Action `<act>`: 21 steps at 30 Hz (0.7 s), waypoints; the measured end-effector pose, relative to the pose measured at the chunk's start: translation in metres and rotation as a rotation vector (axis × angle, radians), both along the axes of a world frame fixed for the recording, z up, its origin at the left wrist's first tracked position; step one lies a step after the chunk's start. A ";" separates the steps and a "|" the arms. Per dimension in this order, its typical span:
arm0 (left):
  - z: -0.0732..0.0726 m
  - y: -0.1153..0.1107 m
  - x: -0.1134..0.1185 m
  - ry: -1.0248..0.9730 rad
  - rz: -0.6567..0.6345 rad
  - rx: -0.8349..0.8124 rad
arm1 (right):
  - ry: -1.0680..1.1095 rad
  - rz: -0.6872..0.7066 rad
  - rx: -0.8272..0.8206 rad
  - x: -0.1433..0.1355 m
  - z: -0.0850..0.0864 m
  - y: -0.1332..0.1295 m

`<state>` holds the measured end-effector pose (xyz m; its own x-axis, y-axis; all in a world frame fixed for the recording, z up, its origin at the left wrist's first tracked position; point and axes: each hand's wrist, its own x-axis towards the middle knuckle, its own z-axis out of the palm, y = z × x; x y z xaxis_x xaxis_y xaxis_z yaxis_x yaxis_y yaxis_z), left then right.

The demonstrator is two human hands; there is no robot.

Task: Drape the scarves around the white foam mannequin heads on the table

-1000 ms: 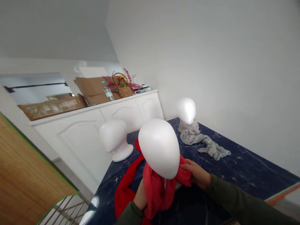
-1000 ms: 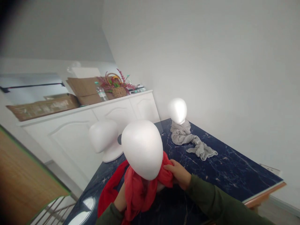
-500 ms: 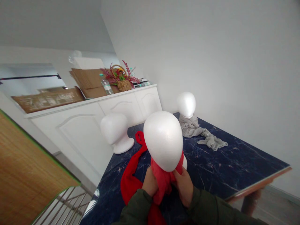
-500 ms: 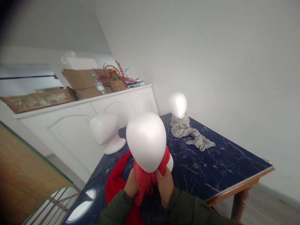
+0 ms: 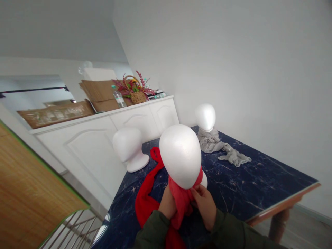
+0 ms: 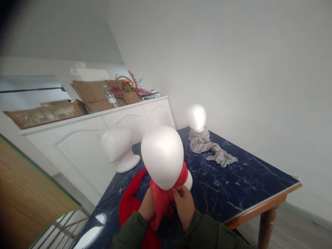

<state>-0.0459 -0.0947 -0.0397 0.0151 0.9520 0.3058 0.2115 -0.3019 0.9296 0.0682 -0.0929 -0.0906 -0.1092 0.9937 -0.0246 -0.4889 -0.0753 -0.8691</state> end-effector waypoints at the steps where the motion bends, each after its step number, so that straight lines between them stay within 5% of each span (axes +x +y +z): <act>1: -0.001 0.000 0.000 0.010 -0.007 0.028 | -0.036 0.014 0.003 0.002 0.000 0.000; 4: -0.002 -0.001 -0.002 0.072 -0.042 0.073 | -0.214 0.004 0.079 0.010 0.000 -0.001; 8: -0.003 -0.003 -0.004 0.162 -0.037 0.102 | -0.574 -0.191 0.334 0.023 -0.002 -0.012; 12: -0.002 -0.005 0.000 0.200 -0.024 0.135 | -0.824 -0.118 0.509 0.023 0.007 -0.030; 21: -0.007 -0.006 -0.007 0.049 -0.128 0.086 | -0.942 -0.067 0.575 0.013 0.010 -0.027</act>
